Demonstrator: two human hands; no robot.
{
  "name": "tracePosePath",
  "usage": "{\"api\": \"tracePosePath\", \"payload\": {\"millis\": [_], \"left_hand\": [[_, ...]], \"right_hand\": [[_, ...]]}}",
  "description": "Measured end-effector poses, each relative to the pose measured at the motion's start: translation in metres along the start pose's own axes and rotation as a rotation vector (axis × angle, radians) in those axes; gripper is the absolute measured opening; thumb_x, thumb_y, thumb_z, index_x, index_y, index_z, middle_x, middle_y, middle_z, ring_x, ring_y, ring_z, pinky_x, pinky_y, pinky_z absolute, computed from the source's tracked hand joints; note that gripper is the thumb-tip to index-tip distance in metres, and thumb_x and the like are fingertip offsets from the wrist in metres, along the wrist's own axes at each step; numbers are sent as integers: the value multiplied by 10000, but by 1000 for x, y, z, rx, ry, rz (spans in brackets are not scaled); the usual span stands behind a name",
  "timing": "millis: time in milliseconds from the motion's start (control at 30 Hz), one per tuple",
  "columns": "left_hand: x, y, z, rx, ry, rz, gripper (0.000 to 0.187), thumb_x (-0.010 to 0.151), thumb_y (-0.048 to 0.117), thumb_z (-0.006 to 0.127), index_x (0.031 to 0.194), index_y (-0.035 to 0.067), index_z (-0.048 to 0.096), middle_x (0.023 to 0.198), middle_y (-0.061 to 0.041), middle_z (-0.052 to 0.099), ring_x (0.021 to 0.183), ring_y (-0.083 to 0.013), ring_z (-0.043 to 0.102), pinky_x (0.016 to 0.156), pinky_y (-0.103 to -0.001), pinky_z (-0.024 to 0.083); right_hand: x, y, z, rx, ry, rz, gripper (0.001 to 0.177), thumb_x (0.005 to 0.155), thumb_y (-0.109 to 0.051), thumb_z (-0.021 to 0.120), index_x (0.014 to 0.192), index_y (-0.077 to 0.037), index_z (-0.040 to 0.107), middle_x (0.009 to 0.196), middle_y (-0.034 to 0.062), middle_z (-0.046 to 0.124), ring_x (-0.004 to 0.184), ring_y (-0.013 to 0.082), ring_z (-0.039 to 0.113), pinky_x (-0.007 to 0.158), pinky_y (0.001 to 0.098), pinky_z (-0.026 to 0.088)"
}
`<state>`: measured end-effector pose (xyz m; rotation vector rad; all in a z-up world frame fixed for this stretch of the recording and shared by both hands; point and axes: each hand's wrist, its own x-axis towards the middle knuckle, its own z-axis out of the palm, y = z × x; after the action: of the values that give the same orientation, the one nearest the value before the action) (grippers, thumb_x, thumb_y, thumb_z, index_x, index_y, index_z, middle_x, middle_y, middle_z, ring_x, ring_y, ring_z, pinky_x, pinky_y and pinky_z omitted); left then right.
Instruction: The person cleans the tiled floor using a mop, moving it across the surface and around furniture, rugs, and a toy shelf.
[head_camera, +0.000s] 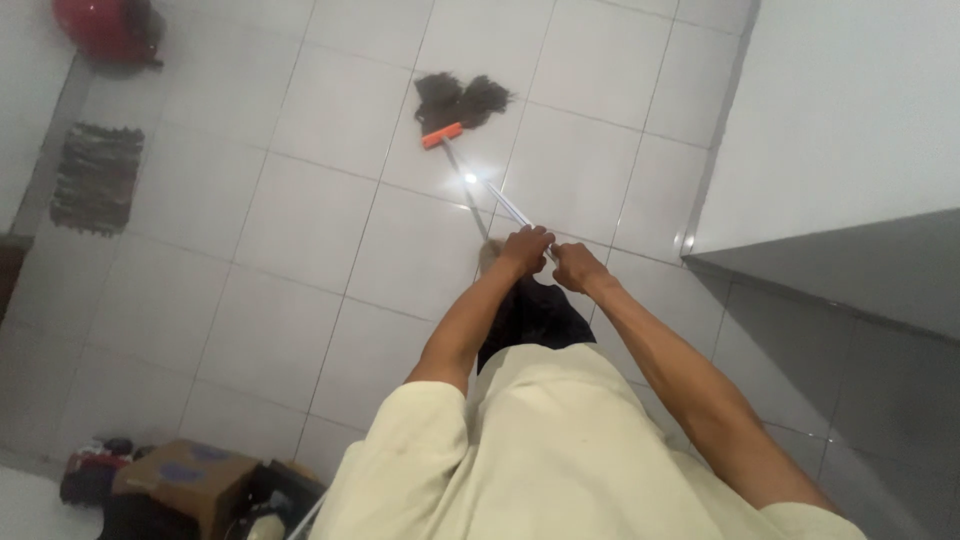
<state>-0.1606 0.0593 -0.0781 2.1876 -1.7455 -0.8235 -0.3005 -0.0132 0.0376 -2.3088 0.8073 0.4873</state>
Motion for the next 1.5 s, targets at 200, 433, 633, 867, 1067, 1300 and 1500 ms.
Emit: {"api": "tracePosePath", "payload": {"millis": [200, 433, 633, 867, 1067, 1300, 1500], "left_hand": [[-61, 16, 34, -44, 184, -34, 386, 817, 180, 761, 1188, 146, 658, 1241, -89, 649, 1190, -337, 605, 1003, -478, 501], [-68, 64, 90, -255, 242, -257, 448, 797, 186, 763, 1232, 149, 667, 1500, -254, 452, 1331, -483, 435, 1070, -502, 423], [-60, 139, 130, -219, -55, -45, 678, 775, 273, 793, 1411, 173, 577, 1516, -291, 433, 1531, -460, 203, 1172, -731, 3], [-100, 250, 182, -335, -549, 287, 1035, 763, 453, 879, 1566, 132, 310, 1557, -278, 328, 1497, -448, 178, 1183, -643, 195], [-137, 234, 189, -420, -941, 618, 821, 872, 342, 756, 1570, 112, 390, 1521, -211, 515, 1407, -382, 505, 1168, -497, 400], [-127, 169, 125, -554, -833, 306, 701, 912, 344, 707, 1520, 113, 446, 1564, -151, 456, 1377, -335, 503, 1130, -415, 438], [-130, 59, 60, -842, -619, -47, 623, 969, 291, 667, 1511, 63, 460, 1558, -160, 467, 1400, -304, 512, 1157, -374, 421]], "right_hand": [[-52, -12, 21, -49, -74, 26, 501, 845, -46, 577, 1344, -68, 607, 1102, 241, 715, 1056, 401, 679, 897, 491, 559], [-127, -17, 23, -90, -71, 99, 360, 906, -39, 537, 1246, -67, 651, 1088, 229, 725, 1041, 391, 692, 895, 501, 561], [-212, 27, 27, 7, -57, 321, 563, 908, -89, 565, 1465, -174, 543, 1160, 226, 711, 1085, 387, 689, 989, 493, 526], [-351, 50, 44, 78, -141, 639, 532, 996, -173, 559, 1517, -244, 476, 1237, 117, 708, 1092, 267, 721, 989, 465, 573], [-446, 48, 120, 302, -89, 825, 592, 987, -230, 607, 1557, -202, 449, 1354, 165, 681, 1209, 317, 689, 1090, 437, 525], [-429, 17, 212, 824, 203, 912, 531, 1009, -394, 545, 1449, -102, 601, 1402, 192, 669, 1333, 316, 621, 1155, 441, 450], [-339, 36, 200, 555, 223, 687, 655, 924, -267, 685, 1518, -90, 476, 1439, 197, 611, 1322, 318, 617, 1101, 417, 511]]}}
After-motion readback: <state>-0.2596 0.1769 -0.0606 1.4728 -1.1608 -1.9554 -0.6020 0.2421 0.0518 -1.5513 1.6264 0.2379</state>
